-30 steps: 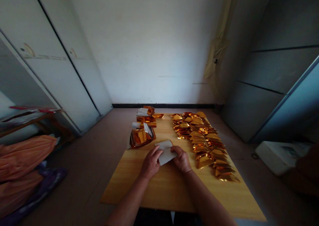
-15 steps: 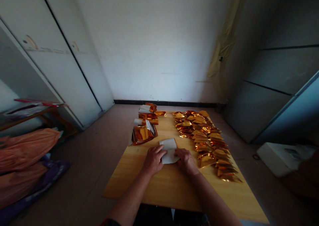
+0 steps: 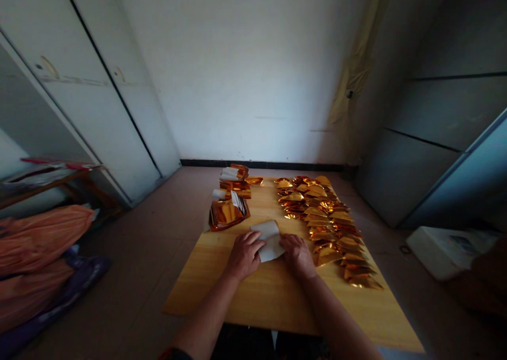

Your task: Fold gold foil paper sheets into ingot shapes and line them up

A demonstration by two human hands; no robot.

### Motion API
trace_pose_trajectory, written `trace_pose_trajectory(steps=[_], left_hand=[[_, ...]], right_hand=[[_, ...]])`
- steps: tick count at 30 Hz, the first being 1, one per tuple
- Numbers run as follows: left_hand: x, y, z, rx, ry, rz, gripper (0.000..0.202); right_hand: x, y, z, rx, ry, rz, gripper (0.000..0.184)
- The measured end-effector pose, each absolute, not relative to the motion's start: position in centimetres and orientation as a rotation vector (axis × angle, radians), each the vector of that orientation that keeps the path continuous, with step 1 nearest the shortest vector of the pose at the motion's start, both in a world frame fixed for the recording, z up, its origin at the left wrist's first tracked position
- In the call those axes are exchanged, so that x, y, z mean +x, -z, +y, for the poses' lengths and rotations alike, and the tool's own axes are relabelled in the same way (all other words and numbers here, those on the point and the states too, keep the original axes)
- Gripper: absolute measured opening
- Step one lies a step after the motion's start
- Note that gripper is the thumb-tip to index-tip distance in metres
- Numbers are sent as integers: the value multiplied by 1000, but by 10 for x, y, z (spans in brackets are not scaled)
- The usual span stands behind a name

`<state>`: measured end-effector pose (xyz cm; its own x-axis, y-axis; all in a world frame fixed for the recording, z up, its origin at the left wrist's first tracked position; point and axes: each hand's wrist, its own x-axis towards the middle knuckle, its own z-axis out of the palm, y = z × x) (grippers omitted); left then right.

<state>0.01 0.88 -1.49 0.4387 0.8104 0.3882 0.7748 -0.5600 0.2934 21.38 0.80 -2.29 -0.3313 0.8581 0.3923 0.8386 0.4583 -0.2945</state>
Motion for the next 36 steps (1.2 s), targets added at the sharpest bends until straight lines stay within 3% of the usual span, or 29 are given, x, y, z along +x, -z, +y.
trace_pose_trajectory(steps=[6, 22, 36], left_hand=[[3, 9, 5, 2586, -708, 1441, 43], [4, 6, 5, 2611, -662, 1416, 36], [2, 12, 8, 2576, -728, 1462, 43]], right_hand=[[211, 12, 3, -1437, -25, -2236, 47], [215, 10, -5, -1328, -90, -2328, 28], [212, 13, -7, -1293, -64, -2297, 23]])
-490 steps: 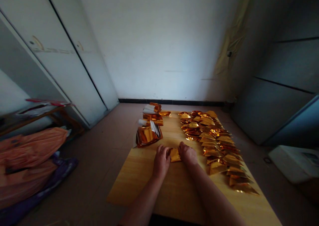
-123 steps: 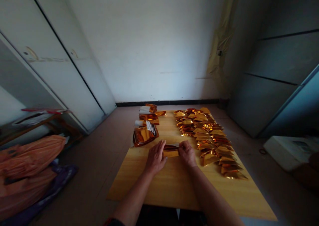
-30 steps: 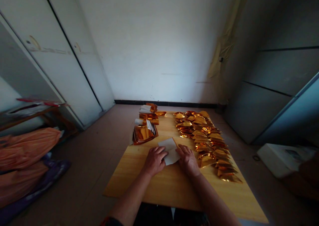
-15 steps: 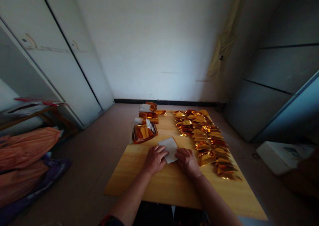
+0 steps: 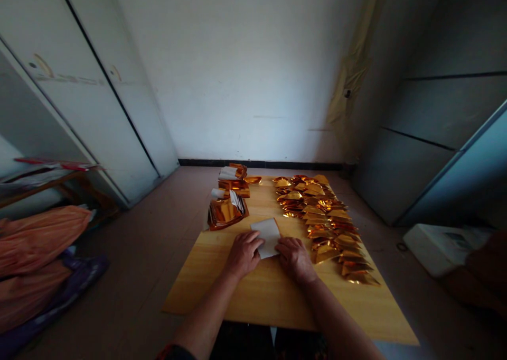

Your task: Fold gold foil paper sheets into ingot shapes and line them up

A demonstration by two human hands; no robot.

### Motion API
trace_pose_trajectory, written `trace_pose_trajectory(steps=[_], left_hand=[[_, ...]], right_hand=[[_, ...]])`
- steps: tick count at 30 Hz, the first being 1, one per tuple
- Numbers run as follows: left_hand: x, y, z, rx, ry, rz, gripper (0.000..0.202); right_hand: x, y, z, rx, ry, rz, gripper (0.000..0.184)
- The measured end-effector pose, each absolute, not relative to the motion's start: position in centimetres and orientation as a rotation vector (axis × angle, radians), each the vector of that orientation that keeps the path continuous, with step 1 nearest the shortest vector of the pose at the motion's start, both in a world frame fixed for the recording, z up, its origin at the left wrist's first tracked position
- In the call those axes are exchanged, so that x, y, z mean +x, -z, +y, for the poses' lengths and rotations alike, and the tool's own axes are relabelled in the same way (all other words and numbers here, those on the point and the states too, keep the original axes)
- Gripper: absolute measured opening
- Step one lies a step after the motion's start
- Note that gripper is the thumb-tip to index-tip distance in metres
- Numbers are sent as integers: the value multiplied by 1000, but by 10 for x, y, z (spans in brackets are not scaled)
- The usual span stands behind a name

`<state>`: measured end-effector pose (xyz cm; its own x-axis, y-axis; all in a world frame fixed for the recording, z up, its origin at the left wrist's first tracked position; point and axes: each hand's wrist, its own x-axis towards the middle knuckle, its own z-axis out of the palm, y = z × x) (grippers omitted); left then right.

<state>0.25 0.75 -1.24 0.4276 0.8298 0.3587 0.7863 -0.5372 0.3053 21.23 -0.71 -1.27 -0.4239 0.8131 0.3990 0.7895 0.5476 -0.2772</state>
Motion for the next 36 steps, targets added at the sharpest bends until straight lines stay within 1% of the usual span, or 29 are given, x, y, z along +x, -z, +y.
trace_pose_trajectory(steps=[21, 25, 28, 30, 32, 34, 36], left_hand=[[1, 13, 10, 2561, -707, 1460, 43], [0, 14, 10, 2564, -714, 1462, 44], [-1, 15, 11, 2550, -763, 1420, 35], [-2, 15, 11, 2529, -816, 1371, 26], [-3, 15, 12, 2489, -863, 1351, 23], [-4, 15, 12, 2409, -908, 1401, 26], [-3, 16, 14, 2291, -949, 1491, 33]], right_hand=[[213, 12, -7, -1274, -100, -2270, 30], [216, 14, -8, -1247, -117, -2207, 39], [222, 20, -4, -1243, -132, -2110, 48], [225, 24, -1, -1233, -165, -2033, 43], [228, 28, 3, -1230, -212, -1967, 34], [228, 31, 5, -1257, -264, -1911, 31], [226, 31, 5, -1309, -288, -1841, 32]])
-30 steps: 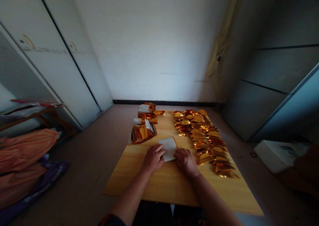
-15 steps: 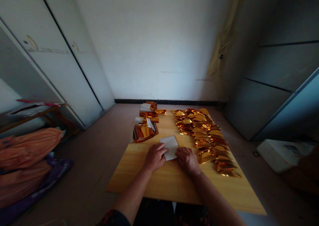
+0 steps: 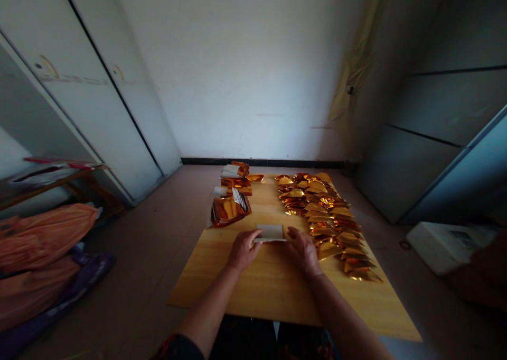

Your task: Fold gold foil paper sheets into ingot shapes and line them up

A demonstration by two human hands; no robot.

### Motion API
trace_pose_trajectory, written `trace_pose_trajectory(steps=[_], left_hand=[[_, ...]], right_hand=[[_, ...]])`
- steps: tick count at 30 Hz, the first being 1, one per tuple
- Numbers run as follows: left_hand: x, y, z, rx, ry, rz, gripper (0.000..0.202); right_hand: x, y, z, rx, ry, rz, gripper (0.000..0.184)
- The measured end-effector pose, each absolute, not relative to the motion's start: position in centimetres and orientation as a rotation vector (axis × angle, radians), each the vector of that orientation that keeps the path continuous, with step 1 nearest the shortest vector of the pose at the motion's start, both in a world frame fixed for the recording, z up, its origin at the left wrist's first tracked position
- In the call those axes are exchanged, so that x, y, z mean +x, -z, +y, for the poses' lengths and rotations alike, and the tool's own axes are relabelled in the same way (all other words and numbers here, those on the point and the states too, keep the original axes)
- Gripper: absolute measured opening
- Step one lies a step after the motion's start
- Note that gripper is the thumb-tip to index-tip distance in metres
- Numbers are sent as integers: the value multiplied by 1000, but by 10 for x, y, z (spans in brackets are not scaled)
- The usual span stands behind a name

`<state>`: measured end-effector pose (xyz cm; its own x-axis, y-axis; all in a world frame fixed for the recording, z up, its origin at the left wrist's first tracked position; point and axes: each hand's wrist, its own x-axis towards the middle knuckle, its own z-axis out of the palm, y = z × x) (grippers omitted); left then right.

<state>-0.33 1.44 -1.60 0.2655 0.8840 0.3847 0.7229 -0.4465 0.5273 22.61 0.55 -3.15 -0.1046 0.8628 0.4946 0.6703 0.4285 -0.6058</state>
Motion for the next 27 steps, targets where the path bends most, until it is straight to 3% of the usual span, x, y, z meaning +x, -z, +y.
trace_pose_trajectory(steps=[5, 13, 19, 21, 27], left_hand=[[1, 21, 23, 2073, -973, 1603, 54], [13, 18, 25, 2005, -1036, 1722, 78], [14, 21, 25, 2022, -1187, 1579, 85], [12, 22, 24, 2006, -1241, 1523, 82], [2, 23, 23, 2258, -1136, 1398, 46]], right_hand=[[223, 24, 1, -1391, -129, -1776, 12], [205, 5, -11, -1157, 85, -2207, 12], [198, 5, -9, -1360, 31, -2288, 15], [198, 4, -7, -1413, -36, -2303, 14], [201, 4, -4, -1448, -125, -2276, 15]])
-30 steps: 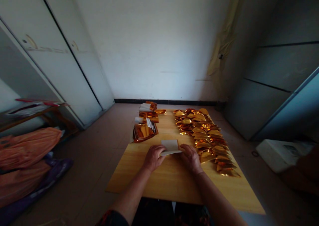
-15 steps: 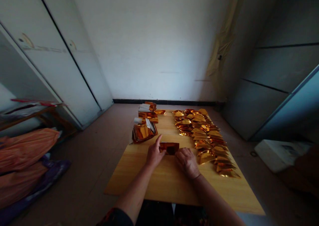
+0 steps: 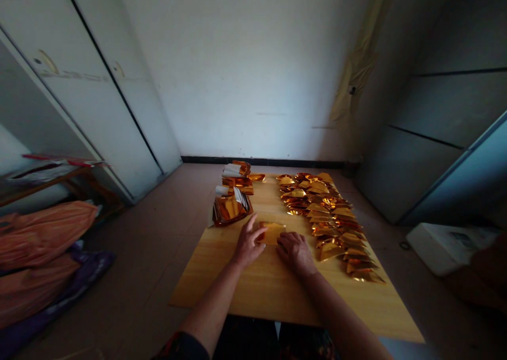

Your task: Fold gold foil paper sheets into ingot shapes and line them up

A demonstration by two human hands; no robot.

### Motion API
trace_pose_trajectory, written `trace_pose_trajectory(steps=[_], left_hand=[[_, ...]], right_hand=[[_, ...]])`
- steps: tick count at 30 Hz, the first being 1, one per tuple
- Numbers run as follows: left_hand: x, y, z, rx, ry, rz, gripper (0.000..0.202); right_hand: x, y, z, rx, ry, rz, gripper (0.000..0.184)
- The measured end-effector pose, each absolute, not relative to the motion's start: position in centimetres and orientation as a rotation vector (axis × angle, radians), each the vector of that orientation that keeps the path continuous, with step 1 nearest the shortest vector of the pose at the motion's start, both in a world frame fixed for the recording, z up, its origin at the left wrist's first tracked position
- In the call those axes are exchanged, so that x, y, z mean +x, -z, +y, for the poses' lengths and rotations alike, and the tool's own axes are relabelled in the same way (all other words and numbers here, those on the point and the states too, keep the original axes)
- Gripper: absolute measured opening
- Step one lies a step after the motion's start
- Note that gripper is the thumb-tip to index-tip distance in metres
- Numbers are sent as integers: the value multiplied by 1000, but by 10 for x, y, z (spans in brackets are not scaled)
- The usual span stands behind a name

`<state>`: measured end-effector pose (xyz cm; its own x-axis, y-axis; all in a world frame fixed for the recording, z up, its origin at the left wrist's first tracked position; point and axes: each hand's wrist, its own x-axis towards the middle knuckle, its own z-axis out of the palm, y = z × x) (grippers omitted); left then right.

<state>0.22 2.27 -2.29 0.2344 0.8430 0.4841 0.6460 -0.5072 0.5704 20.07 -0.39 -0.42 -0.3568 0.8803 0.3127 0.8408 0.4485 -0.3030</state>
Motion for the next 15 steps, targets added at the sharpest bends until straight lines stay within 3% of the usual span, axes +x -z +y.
trace_pose_trajectory(steps=[5, 15], left_hand=[[3, 22, 24, 2435, -951, 1412, 30], [5, 19, 20, 2572, -850, 1387, 29]], right_hand=[[204, 7, -1, -1444, -194, -2232, 15], [206, 0, 4, -1446, -191, -2305, 17]])
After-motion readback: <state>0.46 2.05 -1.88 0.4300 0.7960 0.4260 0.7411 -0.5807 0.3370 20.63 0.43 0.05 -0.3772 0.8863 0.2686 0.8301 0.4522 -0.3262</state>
